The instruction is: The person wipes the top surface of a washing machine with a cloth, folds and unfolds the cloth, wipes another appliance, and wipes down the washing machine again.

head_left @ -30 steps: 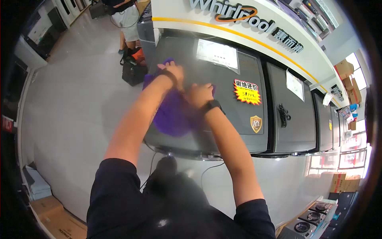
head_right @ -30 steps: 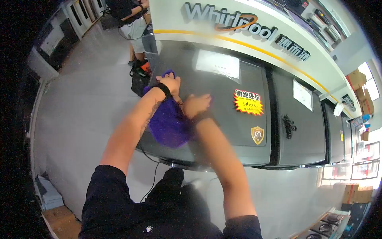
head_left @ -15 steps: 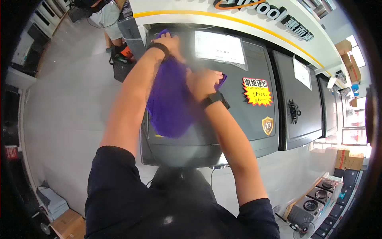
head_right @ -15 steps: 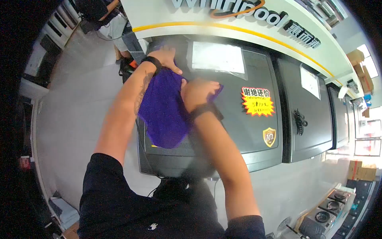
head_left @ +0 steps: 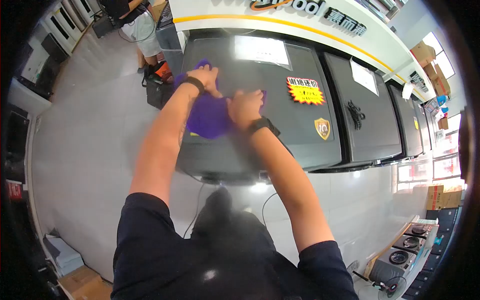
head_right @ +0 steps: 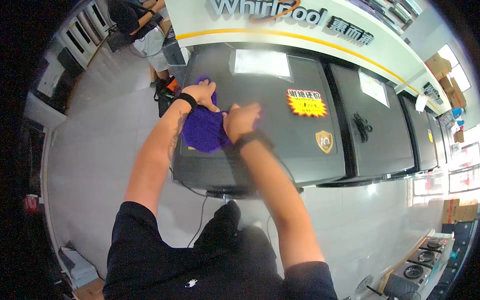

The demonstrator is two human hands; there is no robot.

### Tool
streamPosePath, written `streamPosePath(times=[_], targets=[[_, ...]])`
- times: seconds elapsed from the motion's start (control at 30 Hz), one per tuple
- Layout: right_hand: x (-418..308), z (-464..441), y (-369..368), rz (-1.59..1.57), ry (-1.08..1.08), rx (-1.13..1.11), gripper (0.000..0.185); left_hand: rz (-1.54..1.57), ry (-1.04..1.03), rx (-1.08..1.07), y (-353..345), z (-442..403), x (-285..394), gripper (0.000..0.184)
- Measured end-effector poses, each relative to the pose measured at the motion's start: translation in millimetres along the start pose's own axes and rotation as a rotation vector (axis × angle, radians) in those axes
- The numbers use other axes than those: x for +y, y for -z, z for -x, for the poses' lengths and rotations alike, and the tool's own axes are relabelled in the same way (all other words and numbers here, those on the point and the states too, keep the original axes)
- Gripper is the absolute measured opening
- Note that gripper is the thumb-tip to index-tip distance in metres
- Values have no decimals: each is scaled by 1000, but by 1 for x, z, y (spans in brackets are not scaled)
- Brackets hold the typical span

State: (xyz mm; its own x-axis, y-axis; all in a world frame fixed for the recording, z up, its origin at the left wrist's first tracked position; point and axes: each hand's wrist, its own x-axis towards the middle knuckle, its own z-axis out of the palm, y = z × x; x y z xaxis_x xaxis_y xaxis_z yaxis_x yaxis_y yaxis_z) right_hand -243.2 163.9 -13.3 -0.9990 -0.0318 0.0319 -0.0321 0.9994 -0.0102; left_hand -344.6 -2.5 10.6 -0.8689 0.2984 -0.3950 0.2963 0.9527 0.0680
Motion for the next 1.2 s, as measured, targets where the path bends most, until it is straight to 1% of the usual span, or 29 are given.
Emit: streamPosePath(times=[0.07,0.13,0.17,0.27,0.37,0.4,0.5,0.53,0.6,0.67,0.7,0.73,0.77,0.83,0.9,0.97,1.03,1.1,1.2], targets=[[10,30,-13,-36,15,107,54,17,23,14,-16,30,20,114],[20,59,-4,24,64,58,51,-10,63,32,-31,60,40,116],[24,75,-1,48,81,30,50,-1,92,-2,-37,73,49,115],[39,112,2,-28,46,31,45,7,177,-84,-36,127,92,110],[68,134,4,-126,219,-31,44,113,229,-129,-51,158,115,109],[77,144,4,-155,217,3,45,75,217,-141,-53,171,125,102],[99,167,2,-235,223,87,46,68,274,-64,-75,195,146,93],[108,172,3,-257,231,101,46,58,260,0,-79,212,156,87],[125,186,8,-294,224,124,46,76,226,73,-93,239,172,81],[148,190,1,-286,192,195,47,81,194,171,-103,251,183,78],[159,190,1,-282,177,237,47,137,185,205,-110,253,188,75],[167,192,8,-318,127,196,51,91,185,219,-113,253,197,76],[177,187,6,-256,100,184,55,47,190,231,-117,251,208,77],[192,174,-5,-144,33,153,63,102,280,366,-130,237,230,72],[187,174,0,-184,-7,149,66,165,325,532,-147,226,245,67],[166,172,13,-184,-55,114,68,184,320,605,-157,223,238,64],[144,173,10,-242,33,126,70,179,337,587,-155,227,219,62],[118,178,-13,-261,142,213,72,175,387,579,-153,229,186,60],[86,185,-19,-277,228,309,71,154,466,570,-153,229,137,58]])
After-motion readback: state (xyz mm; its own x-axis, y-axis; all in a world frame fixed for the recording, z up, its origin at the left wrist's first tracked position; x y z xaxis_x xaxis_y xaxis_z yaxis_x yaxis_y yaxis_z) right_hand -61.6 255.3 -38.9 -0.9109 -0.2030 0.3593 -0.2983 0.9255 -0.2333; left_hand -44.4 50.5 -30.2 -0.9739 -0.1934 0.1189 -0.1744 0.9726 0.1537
